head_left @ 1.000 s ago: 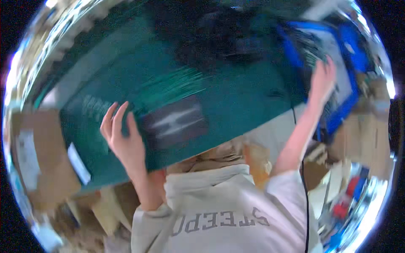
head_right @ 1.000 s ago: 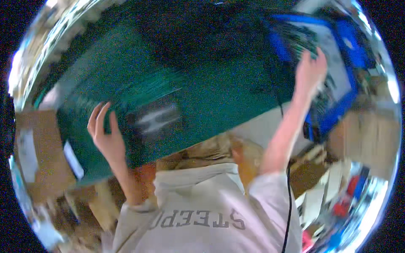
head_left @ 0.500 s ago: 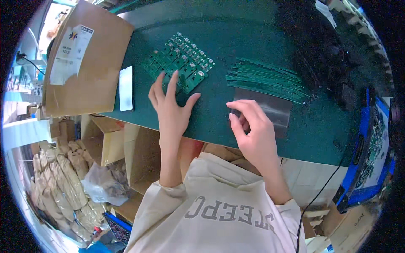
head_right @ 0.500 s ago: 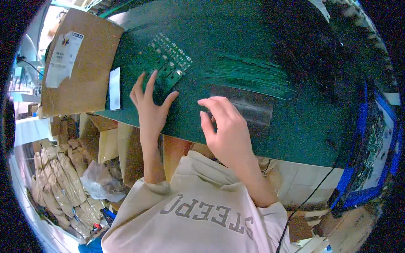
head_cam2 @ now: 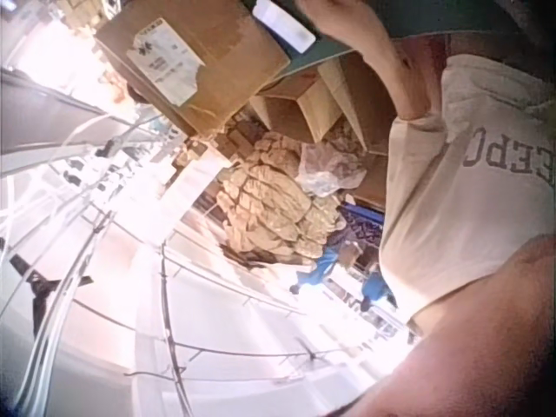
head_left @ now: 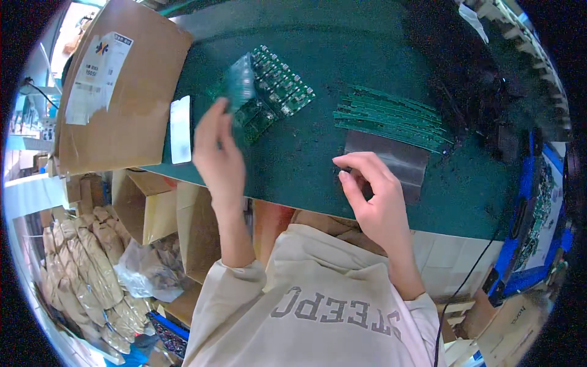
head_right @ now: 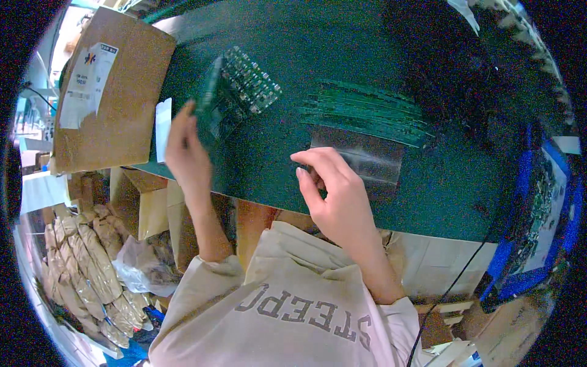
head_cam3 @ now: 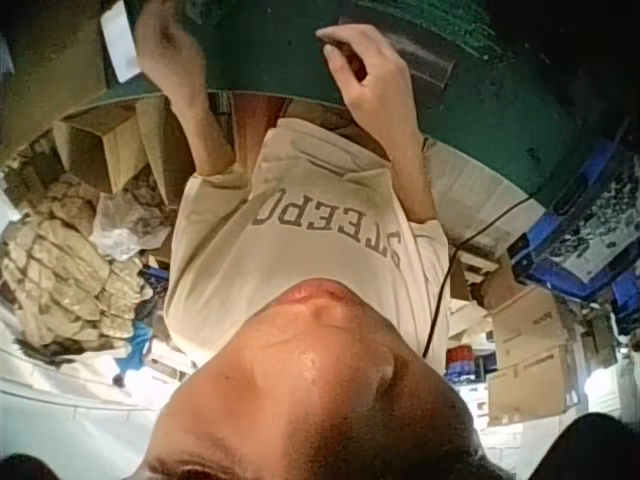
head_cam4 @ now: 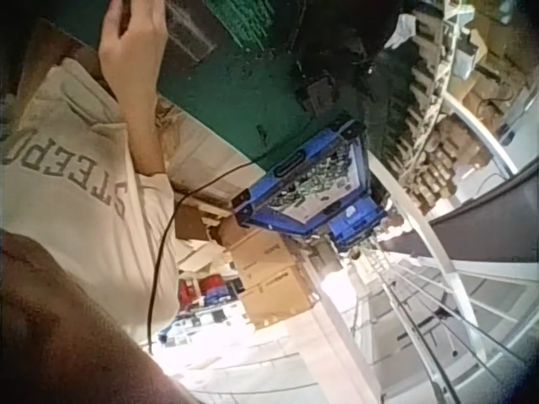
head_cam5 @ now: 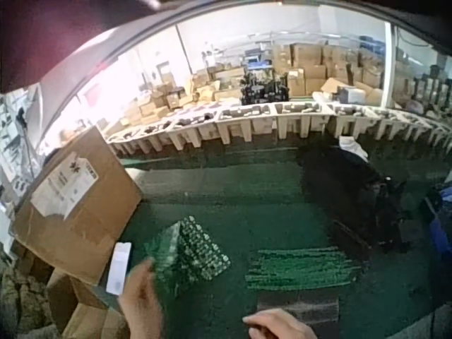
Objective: The recorder is picking up and inspecting or assembling small electronic components on printed circuit boards at a manual assembly station.
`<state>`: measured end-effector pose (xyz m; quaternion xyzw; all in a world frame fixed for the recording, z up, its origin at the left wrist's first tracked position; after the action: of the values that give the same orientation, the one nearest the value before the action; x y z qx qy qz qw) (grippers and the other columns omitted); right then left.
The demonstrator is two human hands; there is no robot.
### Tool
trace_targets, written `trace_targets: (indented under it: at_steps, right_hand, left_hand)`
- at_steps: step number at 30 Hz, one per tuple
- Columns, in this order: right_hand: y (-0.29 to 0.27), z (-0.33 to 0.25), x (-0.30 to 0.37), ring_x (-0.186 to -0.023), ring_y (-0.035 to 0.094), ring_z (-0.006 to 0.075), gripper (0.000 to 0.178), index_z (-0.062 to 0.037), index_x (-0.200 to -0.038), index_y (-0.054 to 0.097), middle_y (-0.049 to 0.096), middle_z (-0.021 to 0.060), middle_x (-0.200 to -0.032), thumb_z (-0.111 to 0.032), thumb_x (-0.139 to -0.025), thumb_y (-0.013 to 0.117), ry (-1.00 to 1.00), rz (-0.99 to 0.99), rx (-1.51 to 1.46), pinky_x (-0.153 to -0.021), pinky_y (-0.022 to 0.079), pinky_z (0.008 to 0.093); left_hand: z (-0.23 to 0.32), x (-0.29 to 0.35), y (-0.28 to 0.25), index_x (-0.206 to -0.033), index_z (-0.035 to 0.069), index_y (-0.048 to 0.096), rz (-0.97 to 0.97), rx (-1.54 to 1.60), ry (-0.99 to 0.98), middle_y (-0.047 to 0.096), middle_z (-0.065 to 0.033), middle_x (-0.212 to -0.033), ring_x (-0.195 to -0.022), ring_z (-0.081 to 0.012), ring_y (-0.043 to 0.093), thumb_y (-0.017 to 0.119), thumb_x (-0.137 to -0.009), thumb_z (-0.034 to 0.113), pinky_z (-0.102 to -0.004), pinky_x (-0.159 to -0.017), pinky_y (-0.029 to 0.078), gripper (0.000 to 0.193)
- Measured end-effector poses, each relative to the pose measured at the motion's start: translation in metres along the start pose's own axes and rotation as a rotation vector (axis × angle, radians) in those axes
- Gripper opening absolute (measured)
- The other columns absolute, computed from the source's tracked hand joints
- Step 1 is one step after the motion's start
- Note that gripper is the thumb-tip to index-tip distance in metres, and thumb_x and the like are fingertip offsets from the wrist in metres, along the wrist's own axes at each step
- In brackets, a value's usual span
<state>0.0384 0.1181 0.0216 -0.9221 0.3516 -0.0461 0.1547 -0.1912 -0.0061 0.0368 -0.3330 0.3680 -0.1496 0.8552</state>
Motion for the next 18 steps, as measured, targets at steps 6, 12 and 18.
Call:
trace_targets:
  at_steps: [6,12,18]
  right_hand:
    - [-0.007,-0.003,-0.004,-0.085,0.061,0.0185,0.032,-0.0031,-0.126,0.066,0.067,0.0085,-0.116,0.002,-0.095,0.065,-0.065,0.002,0.005,-0.08,0.052,0.0302]
    - [-0.058,0.017,0.0,-0.102,0.064,0.0193,0.045,-0.0028,-0.138,0.061,0.068,0.0095,-0.127,0.003,-0.094,0.066,-0.08,0.408,-0.185,-0.095,0.051,0.0307]
    - [-0.109,0.037,0.024,-0.104,0.064,0.0186,0.037,-0.0037,-0.129,0.067,0.071,0.0076,-0.122,0.003,-0.093,0.067,0.028,0.531,0.03,-0.095,0.05,0.0297]
  left_hand:
    - [-0.018,-0.008,-0.052,-0.115,-0.003,0.069,0.322,0.208,-0.308,0.075,-0.0117,-0.109,-0.086,-0.0215,0.075,0.052,-0.11,0.009,-0.0294,-0.081,0.057,0.021]
    - [0.031,0.042,0.006,-0.113,-0.006,0.064,-0.052,0.747,-0.368,0.068,-0.0111,-0.098,-0.088,-0.0238,0.074,0.048,-0.112,0.007,-0.0313,-0.086,0.061,0.021]
    - [0.085,0.078,0.067,-0.121,-0.004,0.064,-0.345,1.136,-0.513,0.068,-0.0129,-0.112,-0.092,-0.0236,0.072,0.05,-0.109,0.002,-0.0317,-0.09,0.061,0.02]
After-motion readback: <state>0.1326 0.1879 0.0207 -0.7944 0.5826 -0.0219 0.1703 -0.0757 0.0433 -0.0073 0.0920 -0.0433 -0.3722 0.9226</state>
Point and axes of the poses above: each hand's wrist, its own x-axis away from the middle knuckle, its own y-axis out of the palm, z = x × y, the point moved 6 cm from there along -x, towards the middle knuckle
